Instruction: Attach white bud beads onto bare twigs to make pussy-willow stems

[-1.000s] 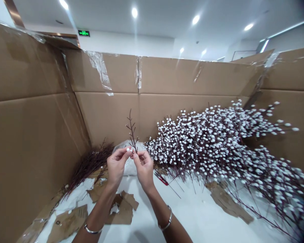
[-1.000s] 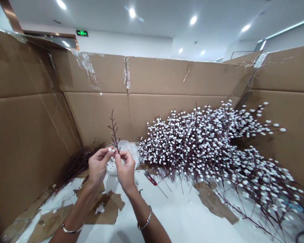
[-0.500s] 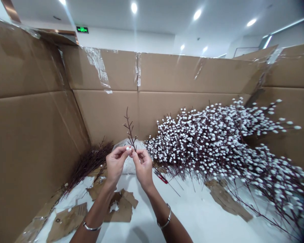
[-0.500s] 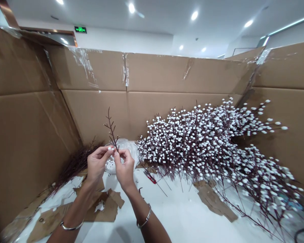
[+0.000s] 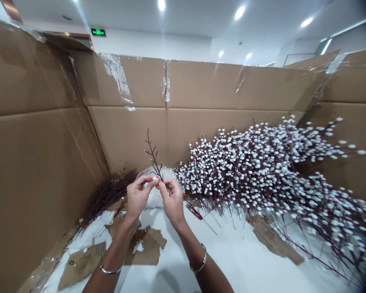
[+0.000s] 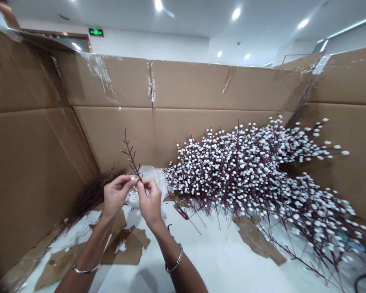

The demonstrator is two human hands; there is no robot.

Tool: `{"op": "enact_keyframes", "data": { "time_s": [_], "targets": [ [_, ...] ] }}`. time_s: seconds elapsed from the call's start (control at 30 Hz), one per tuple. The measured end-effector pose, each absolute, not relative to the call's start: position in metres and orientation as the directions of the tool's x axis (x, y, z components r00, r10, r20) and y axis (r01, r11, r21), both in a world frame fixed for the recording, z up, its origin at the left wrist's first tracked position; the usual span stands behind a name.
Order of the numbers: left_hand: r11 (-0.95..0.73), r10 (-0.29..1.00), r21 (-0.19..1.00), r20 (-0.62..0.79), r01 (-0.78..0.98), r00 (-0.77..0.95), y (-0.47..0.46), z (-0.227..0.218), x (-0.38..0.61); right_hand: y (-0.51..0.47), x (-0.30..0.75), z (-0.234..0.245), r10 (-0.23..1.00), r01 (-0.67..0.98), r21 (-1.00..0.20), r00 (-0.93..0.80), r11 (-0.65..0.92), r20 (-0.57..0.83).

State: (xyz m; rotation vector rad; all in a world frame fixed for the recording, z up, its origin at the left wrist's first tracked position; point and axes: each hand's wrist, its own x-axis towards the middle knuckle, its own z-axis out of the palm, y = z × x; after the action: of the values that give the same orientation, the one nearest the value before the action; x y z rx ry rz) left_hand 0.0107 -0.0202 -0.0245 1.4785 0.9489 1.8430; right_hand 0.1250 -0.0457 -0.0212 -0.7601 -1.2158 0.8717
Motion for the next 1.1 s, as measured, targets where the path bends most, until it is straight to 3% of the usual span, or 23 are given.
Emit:
{"op": "enact_keyframes", "data": {
  "time_s": [0.67,0.93,1.1],
  "targets": [
    [-0.526,0.836,0.849,0.508,-0.042,-0.209,-0.021,-0.022,0.012,-0.044,0.127,-0.019,0.889,-0.194,-0.869,0.135,0.456,0.437],
    [-0.437,0.895,0.899,0.431,-0.038,-0.113,-0.034,-0.004,0.0,-0.041,0.141,-0.009,0.949,-0.464,-0.836,0.035,0.293,0.313],
    [-0.379,0.908,0.925,0.365,0.034,0.204,-0.039,0.002,-0.006,-0.037,0.145,-0.007,0.972,-0.683,-0.719,-0.055,0.13,0.228]
  ]
}}
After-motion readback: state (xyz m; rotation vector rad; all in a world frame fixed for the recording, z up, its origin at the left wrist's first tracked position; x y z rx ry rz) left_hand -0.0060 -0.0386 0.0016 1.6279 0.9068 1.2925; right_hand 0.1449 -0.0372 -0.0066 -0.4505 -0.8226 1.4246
